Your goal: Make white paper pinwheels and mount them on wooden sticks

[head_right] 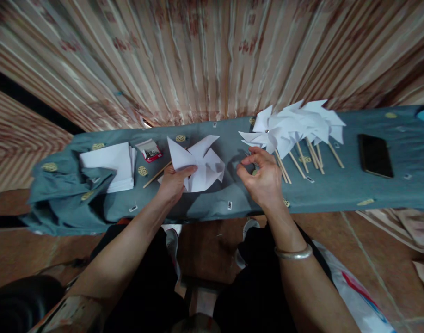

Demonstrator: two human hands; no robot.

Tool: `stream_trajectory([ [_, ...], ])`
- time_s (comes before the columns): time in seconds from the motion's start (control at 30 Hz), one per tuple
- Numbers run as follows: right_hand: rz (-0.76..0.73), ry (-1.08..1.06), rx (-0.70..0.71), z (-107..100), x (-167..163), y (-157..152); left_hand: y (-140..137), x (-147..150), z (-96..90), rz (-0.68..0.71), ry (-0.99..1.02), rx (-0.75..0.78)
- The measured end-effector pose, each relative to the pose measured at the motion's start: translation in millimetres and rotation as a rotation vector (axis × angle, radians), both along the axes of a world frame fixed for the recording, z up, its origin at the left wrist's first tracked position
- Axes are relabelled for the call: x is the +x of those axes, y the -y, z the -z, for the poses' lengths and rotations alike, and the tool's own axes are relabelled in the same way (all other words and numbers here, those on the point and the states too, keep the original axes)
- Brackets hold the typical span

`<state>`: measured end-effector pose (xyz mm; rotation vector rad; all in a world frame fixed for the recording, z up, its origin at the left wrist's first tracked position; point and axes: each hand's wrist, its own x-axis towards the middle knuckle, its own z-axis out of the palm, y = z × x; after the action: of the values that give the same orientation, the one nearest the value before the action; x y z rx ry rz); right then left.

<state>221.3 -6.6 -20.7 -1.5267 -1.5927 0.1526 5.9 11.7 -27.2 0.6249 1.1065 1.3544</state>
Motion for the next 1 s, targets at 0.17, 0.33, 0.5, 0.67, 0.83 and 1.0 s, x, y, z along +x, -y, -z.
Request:
stream_trajectory([
  [0.17,-0.104,0.267,-0.087,27,-4,-3,-2,-9,-4.3,-0.017,0.087,-0.046],
  [0.33,-0.157,0.331,-0.104,26,-15,0,0,-7,-5.9,0.003,0.149,-0.053],
  [0.5,-0.242,-0.047,-0.038,-4,-21,16,2,-2,-7.9,0.033,0.157,-0.089],
  [0.67,-0.382,-0.239,-0.101,-9,-31,21,8,5,-13.1,0.104,0.143,-0.093],
  [0.83,-0.369,-0.226,-0.084,-3,-33,18,12,8,-14.4,0.151,0.138,-0.094],
  [1.0,-0.261,-0.150,-0.046,2,-32,16,13,9,-8.5,0.144,0.095,-0.057],
])
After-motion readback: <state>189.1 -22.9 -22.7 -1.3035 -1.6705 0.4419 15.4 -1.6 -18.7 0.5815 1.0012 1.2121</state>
